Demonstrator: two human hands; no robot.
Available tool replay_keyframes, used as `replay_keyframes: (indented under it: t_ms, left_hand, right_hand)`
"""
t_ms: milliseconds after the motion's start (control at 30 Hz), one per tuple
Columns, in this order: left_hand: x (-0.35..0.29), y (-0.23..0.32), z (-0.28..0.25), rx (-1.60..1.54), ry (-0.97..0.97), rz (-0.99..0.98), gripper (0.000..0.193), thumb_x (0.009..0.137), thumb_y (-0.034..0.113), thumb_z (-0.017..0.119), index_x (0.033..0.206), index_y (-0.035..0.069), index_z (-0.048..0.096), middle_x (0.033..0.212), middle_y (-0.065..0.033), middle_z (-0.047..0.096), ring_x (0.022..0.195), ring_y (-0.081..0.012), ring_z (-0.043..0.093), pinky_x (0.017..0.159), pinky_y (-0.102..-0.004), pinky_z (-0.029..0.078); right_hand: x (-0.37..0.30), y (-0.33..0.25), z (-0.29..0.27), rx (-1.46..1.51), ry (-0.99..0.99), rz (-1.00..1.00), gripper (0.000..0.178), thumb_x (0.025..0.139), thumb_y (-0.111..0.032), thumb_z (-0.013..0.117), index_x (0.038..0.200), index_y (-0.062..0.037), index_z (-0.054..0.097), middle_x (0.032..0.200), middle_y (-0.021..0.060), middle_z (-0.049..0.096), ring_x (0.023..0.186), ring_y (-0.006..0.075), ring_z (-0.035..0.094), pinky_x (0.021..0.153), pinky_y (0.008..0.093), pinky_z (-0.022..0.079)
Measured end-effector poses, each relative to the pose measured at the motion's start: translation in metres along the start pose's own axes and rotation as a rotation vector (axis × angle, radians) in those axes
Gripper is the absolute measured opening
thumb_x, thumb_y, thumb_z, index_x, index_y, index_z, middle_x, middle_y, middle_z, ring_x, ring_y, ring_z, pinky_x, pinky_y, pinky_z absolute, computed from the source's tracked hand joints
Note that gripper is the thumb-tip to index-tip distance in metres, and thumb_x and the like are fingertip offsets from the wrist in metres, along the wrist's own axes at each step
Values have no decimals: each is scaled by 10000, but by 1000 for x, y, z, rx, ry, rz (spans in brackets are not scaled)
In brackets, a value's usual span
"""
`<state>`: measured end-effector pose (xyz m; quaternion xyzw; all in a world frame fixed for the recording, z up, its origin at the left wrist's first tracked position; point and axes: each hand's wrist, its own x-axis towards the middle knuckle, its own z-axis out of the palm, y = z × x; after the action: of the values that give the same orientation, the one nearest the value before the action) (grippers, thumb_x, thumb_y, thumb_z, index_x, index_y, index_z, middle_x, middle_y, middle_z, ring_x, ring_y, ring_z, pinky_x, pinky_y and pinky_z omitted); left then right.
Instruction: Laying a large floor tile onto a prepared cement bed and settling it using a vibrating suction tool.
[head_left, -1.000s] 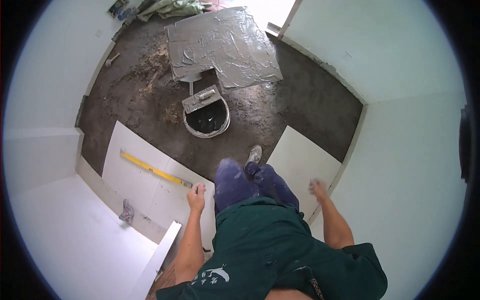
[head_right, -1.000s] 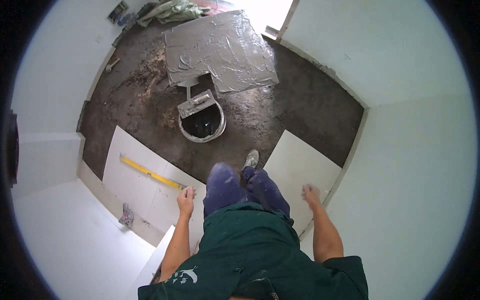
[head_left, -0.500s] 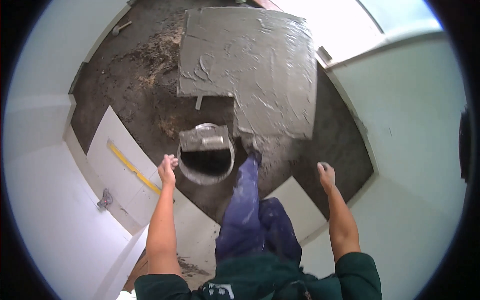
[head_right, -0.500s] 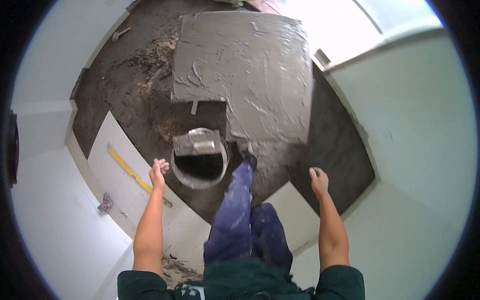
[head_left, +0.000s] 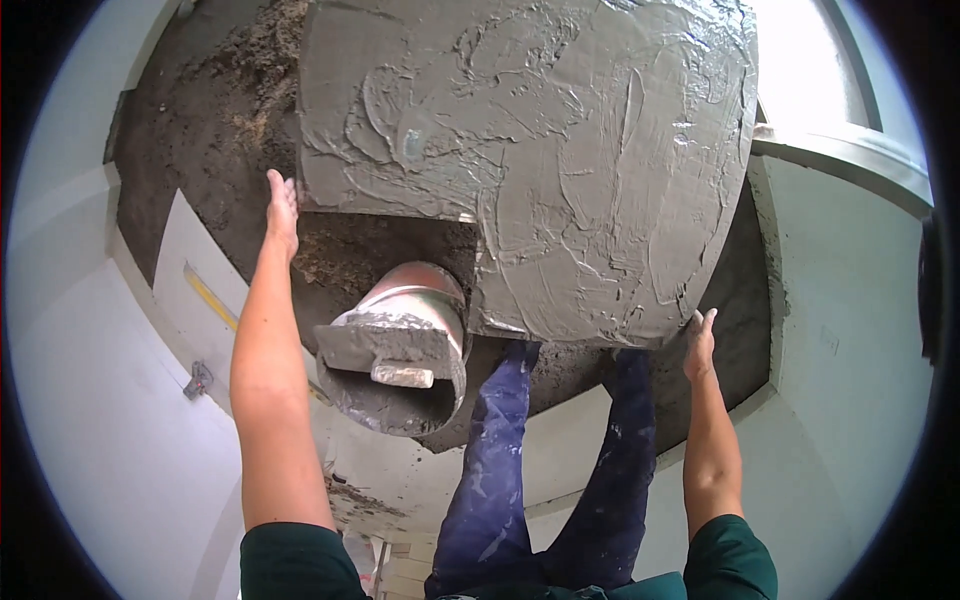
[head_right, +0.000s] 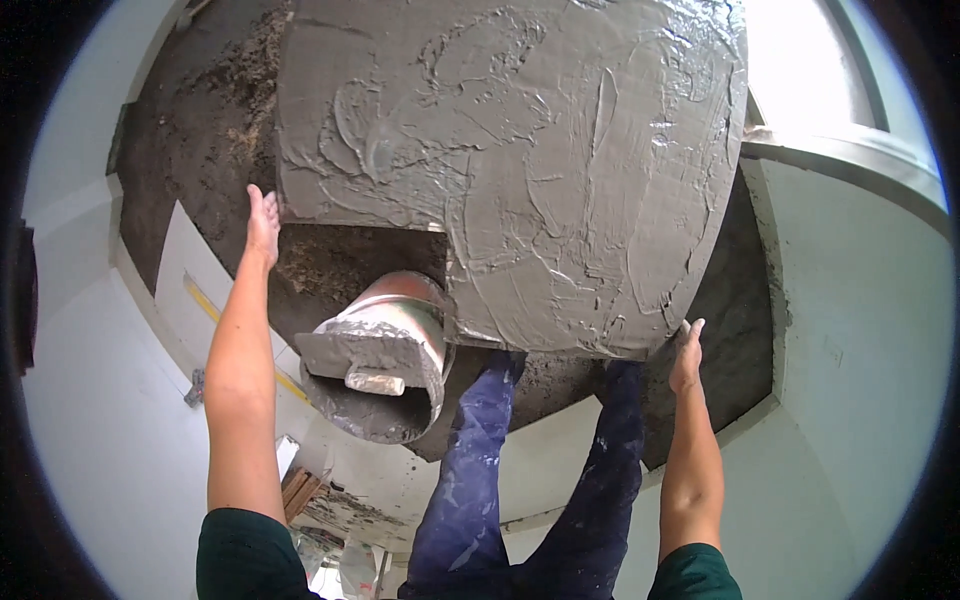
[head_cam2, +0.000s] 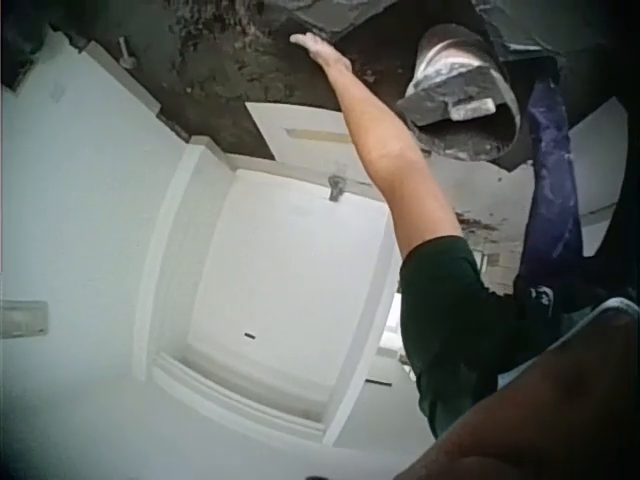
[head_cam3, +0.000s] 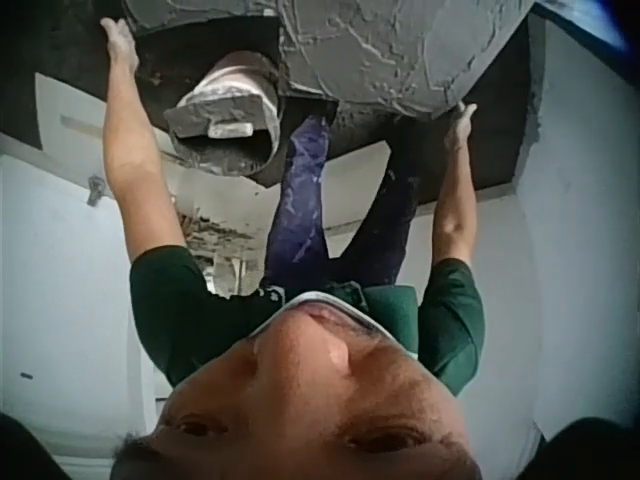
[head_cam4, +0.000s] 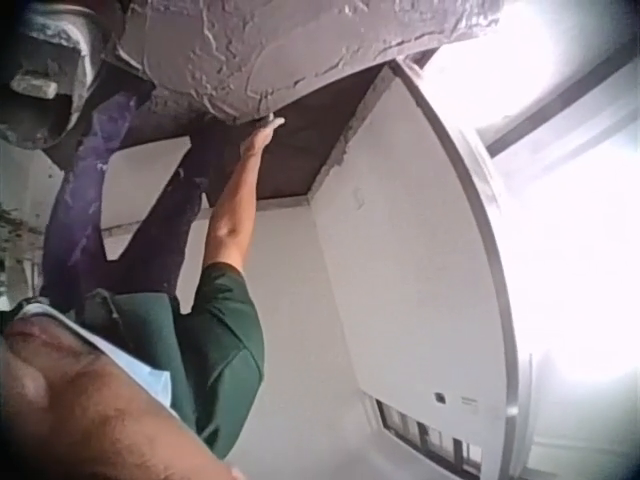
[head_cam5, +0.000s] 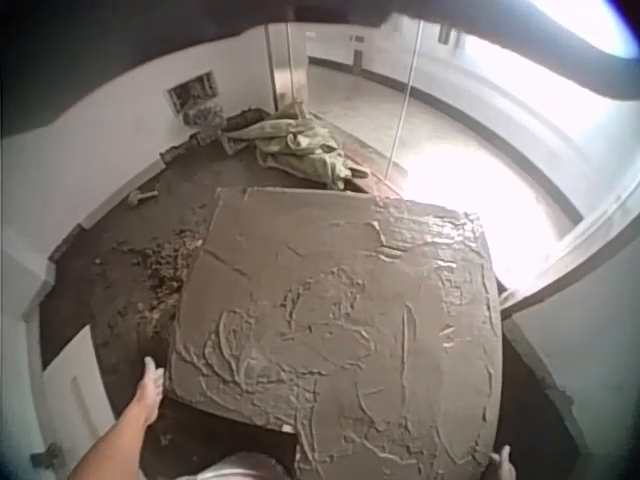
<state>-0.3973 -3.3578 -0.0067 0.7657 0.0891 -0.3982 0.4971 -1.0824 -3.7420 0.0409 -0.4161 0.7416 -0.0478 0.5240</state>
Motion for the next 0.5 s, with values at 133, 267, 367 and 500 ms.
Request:
replay_keyframes:
  t_ms: [133, 267, 367, 500]
  left_hand:
    - [9, -1, 5, 38, 51, -52, 1183, 842, 886, 215, 1554, -51, 96, 1640, -206, 119, 1525, -310, 98, 1208, -504, 10]
    - [-6, -4, 12, -3, 68, -78, 1194, 851, 872, 273, 1533, -97, 124, 1629, -220, 154, 1519, -290, 132, 1219, -440, 60]
    - [-31, -9, 13, 8, 154, -107, 1214, 836, 887, 268, 1537, -91, 110, 1635, -213, 129, 1523, -290, 111, 1219, -440, 30]
    - [-70, -12, 12, 1, 189, -109, 1212, 837, 886, 272, 1539, -87, 100, 1643, -198, 109, 1525, -280, 98, 1219, -431, 24]
  right_hand:
    - [-3, -1, 7, 136, -33, 26, 1005, 944, -764, 271, 1526, 55, 255, 1611, 165, 262, 1495, 270, 226, 1214, 366, 106]
    - [2, -12, 5, 177, -16, -8, 1040, 933, -778, 277, 1523, 78, 233, 1611, 169, 258, 1493, 269, 230, 1215, 362, 109]
    - [13, -29, -6, 146, -15, -8, 1038, 932, -779, 273, 1528, 69, 224, 1617, 169, 242, 1498, 261, 219, 1217, 356, 103]
    - [27, -47, -18, 74, -102, -8, 1013, 940, -766, 283, 1534, 52, 229, 1626, 150, 226, 1502, 260, 199, 1218, 364, 106]
